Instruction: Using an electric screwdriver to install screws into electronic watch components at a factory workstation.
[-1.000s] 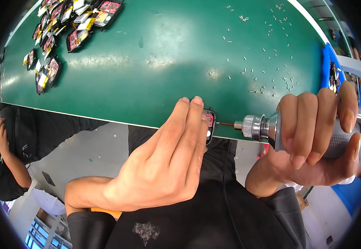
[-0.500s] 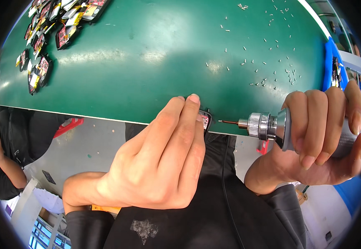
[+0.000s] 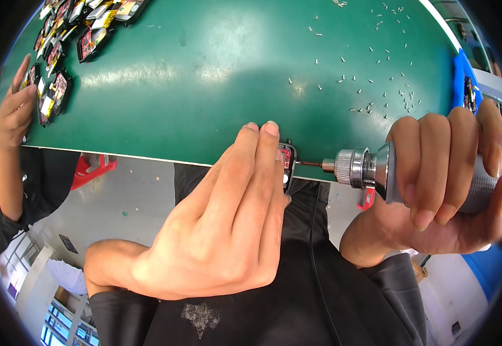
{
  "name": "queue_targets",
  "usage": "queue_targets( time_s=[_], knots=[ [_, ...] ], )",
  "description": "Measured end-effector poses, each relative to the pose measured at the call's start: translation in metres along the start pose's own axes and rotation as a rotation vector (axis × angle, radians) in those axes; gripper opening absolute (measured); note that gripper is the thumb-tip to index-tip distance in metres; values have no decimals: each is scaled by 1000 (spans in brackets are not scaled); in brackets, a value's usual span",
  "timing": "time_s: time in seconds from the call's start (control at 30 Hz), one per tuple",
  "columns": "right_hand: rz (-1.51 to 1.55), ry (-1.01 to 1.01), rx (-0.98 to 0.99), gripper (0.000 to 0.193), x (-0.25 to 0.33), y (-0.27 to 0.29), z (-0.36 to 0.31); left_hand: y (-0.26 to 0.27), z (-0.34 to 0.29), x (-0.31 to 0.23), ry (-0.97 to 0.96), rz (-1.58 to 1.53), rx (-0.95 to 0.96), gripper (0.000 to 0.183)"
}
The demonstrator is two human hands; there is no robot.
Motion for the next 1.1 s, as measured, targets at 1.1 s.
queue_targets(
  time_s=[1.1],
  knots=[
    [-256,-209,393,20,-14,-19,21,7,-9,9,-45,-50,14,40]
  ],
)
Point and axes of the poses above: each hand's wrist, its own z-axis towards the middle knuckle, its own y-axis out of the back of the hand, x = y × z, the point moved 1 cm from there along z, towards the middle knuckle, and after that the axes turned 2 degrees about -x, right-handed, at the moved point
